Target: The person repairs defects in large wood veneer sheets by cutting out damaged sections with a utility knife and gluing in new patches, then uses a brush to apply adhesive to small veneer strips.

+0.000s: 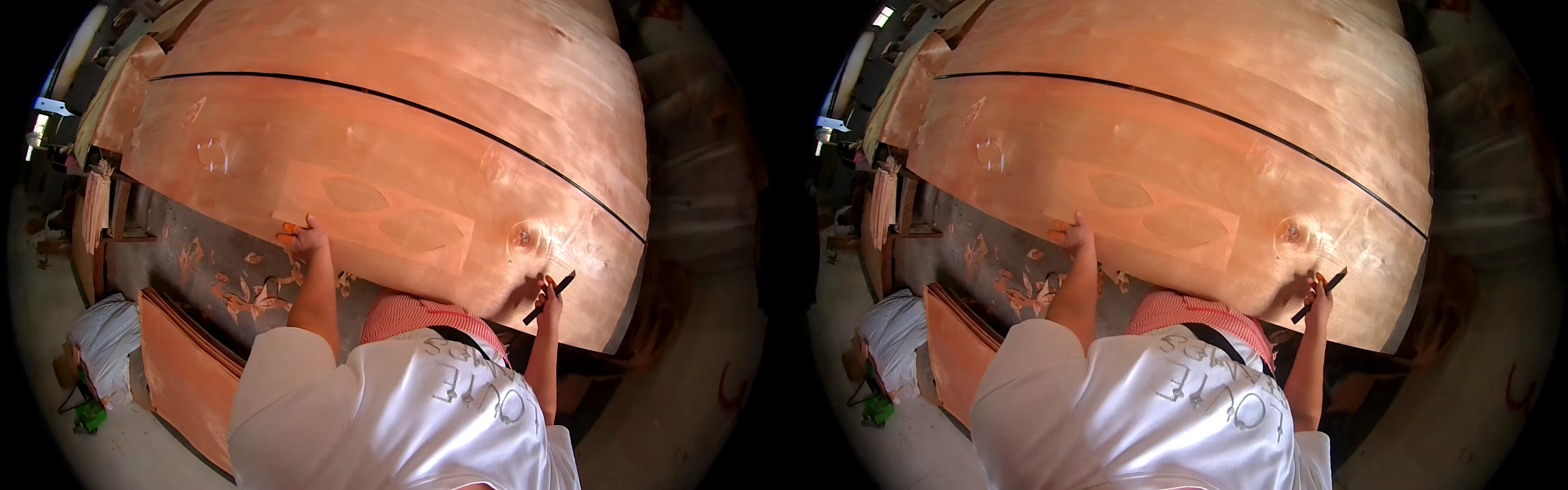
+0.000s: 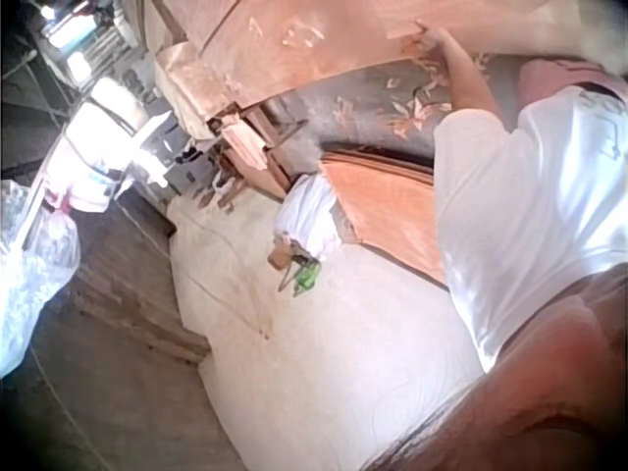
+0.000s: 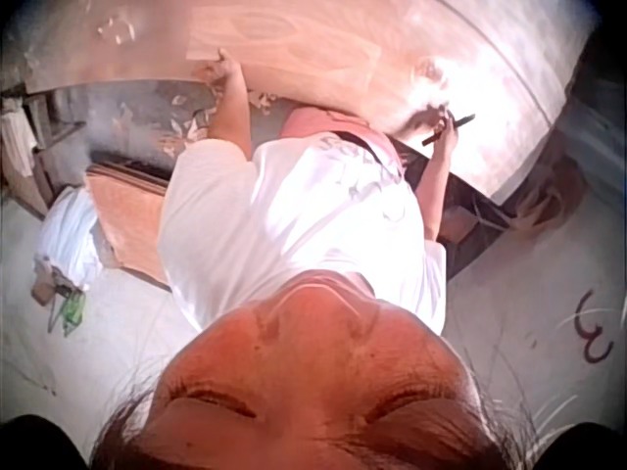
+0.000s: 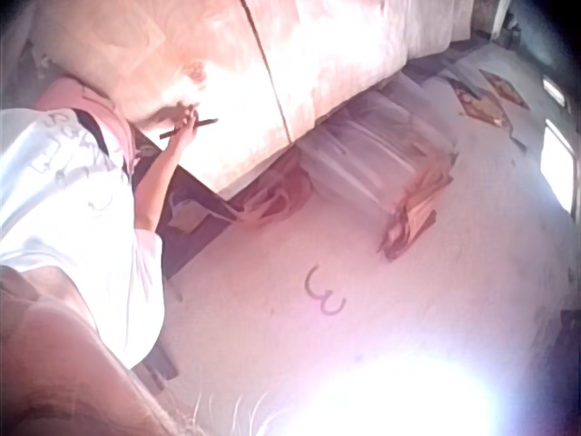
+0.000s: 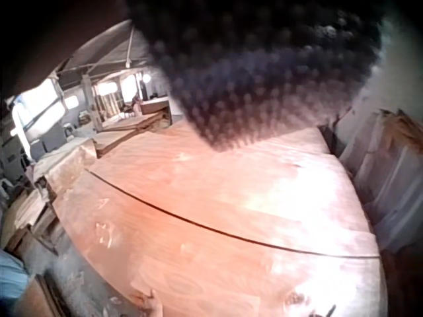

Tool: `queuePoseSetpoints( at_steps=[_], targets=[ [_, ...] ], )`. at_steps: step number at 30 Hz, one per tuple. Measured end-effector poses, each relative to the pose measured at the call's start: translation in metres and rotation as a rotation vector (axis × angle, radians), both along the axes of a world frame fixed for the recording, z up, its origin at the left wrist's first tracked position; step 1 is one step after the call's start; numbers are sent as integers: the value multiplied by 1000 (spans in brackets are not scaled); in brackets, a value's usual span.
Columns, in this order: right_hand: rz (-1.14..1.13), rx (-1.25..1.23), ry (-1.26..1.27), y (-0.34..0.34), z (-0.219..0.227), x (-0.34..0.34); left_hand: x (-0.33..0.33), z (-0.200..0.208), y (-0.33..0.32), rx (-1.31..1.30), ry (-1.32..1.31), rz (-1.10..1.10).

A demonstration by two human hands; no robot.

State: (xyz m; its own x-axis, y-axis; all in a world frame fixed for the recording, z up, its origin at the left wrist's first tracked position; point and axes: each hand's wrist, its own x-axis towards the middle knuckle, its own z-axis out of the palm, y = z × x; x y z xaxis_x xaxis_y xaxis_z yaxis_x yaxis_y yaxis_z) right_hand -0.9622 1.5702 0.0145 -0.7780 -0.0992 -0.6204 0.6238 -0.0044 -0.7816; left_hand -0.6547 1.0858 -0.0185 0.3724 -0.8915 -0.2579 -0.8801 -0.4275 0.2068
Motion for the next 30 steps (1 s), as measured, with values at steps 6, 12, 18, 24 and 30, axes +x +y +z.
queuePoseSetpoints(
  at_steps=[6, 12, 18, 24, 30],
  targets=[
    [76, 16, 30, -2, 3, 16, -3, -37, -6, -547, -162, -136],
    [46, 86, 36, 22, -4, 20, -44, 38, -87, -769, 646, -326],
    [-34, 4, 5, 23, -6, 31, -134, 156, -80, -876, 328, -1169],
    [-98, 6, -12, 13, 2, 47, -245, 126, 115, -676, 733, -1898],
    [-125, -41, -47, -3, -10, 36, -226, 42, 229, -270, 785, -2256]
  ],
)
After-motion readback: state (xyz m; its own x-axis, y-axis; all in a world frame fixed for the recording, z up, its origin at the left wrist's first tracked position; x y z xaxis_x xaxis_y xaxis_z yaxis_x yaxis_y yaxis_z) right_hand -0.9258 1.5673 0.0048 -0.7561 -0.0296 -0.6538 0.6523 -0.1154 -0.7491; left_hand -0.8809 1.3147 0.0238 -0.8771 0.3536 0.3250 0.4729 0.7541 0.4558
